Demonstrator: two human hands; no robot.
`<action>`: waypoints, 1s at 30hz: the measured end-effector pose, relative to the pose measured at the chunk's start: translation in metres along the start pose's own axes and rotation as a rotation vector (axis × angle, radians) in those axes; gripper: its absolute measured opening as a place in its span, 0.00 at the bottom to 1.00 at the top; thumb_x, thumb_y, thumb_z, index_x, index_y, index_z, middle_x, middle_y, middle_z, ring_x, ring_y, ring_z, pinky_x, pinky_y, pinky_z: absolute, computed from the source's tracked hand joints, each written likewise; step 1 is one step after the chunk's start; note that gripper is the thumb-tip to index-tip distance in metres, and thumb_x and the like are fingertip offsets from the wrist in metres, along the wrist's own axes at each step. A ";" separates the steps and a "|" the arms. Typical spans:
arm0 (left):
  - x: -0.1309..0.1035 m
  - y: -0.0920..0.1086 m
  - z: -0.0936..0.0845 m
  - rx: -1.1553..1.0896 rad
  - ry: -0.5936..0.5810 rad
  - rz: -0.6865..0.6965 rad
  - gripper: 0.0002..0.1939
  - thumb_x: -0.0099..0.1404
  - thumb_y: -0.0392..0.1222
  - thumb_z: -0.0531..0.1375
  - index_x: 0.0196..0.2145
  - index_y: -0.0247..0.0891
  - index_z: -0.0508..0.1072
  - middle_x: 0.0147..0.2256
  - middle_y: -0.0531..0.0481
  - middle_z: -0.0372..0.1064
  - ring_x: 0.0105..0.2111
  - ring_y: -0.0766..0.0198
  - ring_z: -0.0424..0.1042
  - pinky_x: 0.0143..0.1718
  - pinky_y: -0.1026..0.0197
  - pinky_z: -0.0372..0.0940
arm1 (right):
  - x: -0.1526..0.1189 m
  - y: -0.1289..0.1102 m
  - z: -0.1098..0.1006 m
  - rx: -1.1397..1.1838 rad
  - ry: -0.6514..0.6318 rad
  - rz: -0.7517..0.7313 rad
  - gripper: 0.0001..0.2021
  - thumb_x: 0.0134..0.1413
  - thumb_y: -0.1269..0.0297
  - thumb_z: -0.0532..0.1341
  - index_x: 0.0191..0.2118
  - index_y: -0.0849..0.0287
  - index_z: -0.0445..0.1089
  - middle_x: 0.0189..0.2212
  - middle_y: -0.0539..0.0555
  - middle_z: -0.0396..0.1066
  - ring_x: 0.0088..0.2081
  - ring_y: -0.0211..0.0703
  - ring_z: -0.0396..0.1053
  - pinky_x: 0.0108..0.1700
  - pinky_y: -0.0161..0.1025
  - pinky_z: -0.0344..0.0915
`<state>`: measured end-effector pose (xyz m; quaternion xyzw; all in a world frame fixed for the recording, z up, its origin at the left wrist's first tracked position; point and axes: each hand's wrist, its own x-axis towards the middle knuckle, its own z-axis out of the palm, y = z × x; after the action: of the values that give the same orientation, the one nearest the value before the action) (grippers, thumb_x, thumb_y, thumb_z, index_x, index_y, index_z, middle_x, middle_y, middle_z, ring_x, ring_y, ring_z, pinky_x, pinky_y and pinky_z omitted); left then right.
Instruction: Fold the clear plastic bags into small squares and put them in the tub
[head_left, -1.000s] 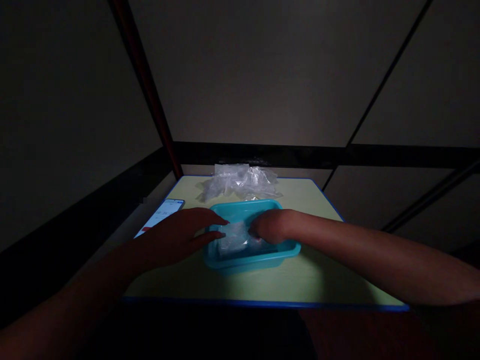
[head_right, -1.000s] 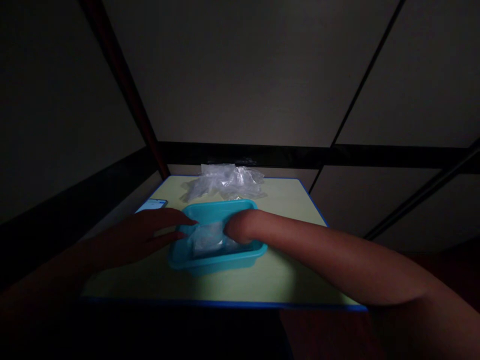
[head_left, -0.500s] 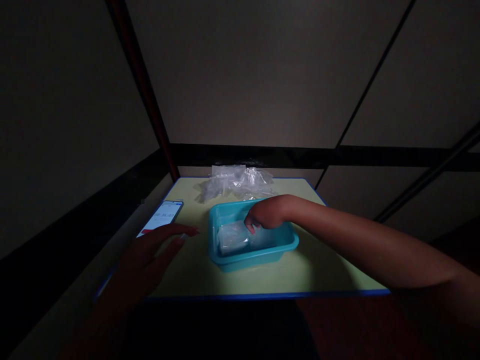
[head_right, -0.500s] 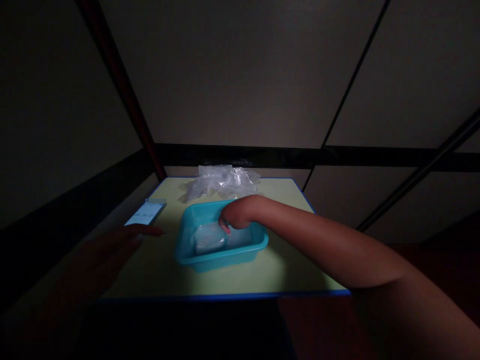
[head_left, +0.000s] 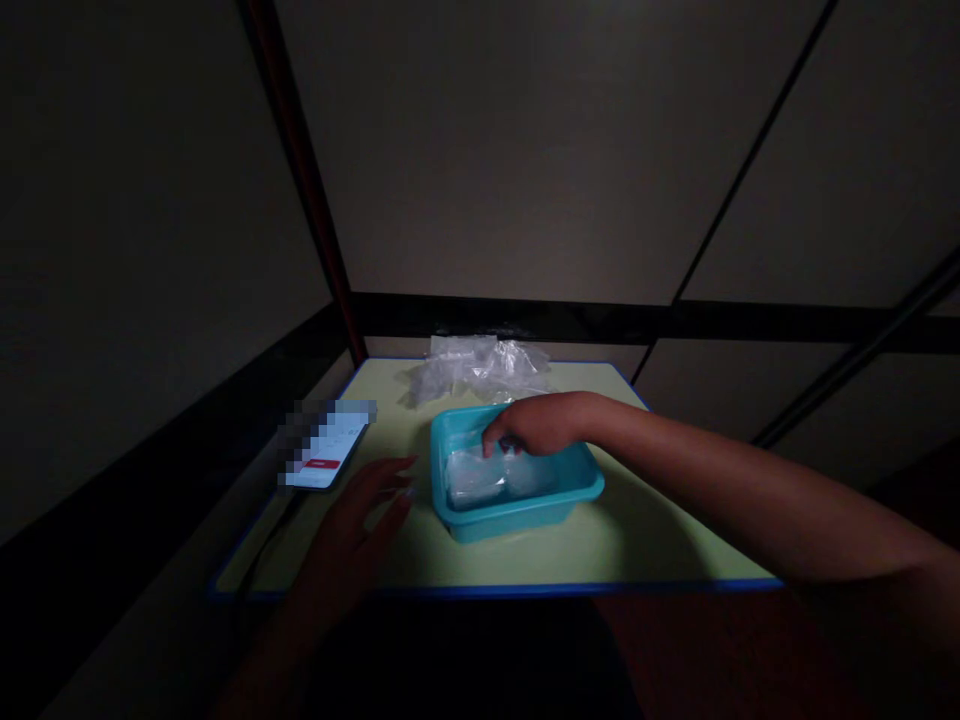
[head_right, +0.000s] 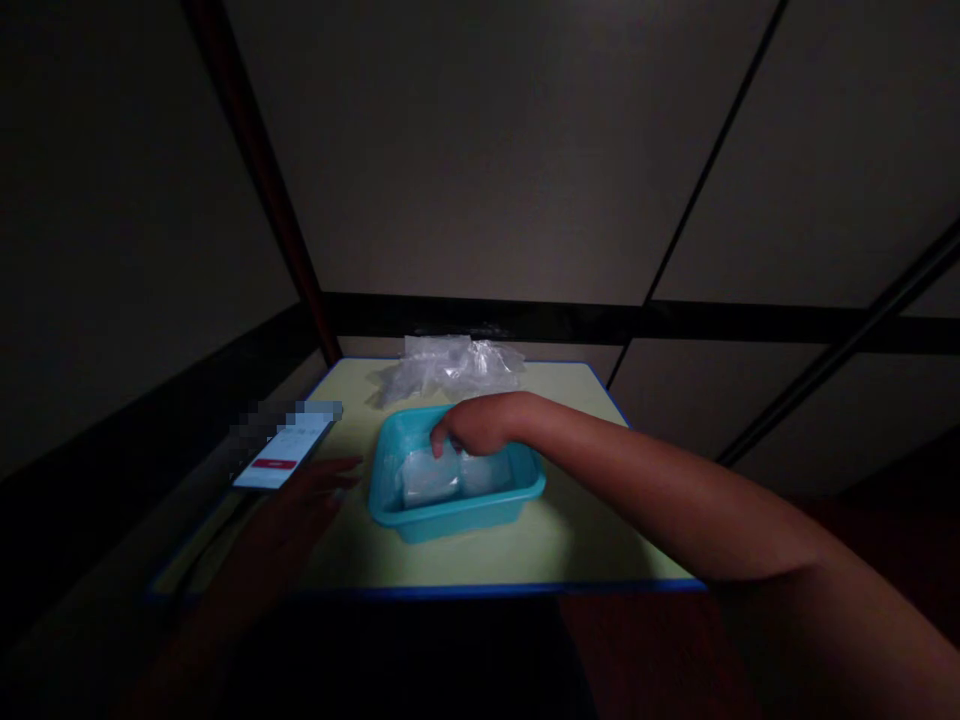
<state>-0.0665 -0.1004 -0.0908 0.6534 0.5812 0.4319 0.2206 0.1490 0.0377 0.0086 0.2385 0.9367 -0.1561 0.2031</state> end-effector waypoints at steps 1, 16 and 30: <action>-0.001 -0.002 0.003 -0.034 0.006 -0.019 0.21 0.64 0.54 0.51 0.50 0.42 0.66 0.47 0.45 0.67 0.45 0.58 0.69 0.47 0.54 0.65 | 0.003 -0.004 0.001 -0.024 0.020 -0.011 0.28 0.45 0.83 0.52 0.53 0.58 0.66 0.42 0.55 0.72 0.40 0.42 0.69 0.40 0.35 0.61; -0.015 -0.012 0.012 -0.202 0.021 -0.179 0.26 0.59 0.60 0.54 0.49 0.42 0.67 0.49 0.43 0.66 0.47 0.55 0.68 0.48 0.52 0.63 | 0.026 -0.014 0.016 -0.057 0.023 -0.026 0.30 0.46 0.82 0.53 0.54 0.47 0.66 0.46 0.52 0.72 0.41 0.44 0.70 0.41 0.37 0.62; -0.036 -0.030 0.079 -0.382 0.026 -0.425 0.31 0.65 0.60 0.44 0.57 0.38 0.62 0.60 0.45 0.54 0.60 0.54 0.52 0.62 0.48 0.45 | -0.068 0.042 0.066 0.648 0.385 0.385 0.30 0.55 0.45 0.52 0.55 0.66 0.59 0.24 0.55 0.71 0.20 0.38 0.68 0.23 0.34 0.63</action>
<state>-0.0165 -0.1110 -0.1677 0.4581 0.6161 0.4858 0.4177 0.2452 0.0212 -0.0265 0.4855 0.7984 -0.3544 -0.0356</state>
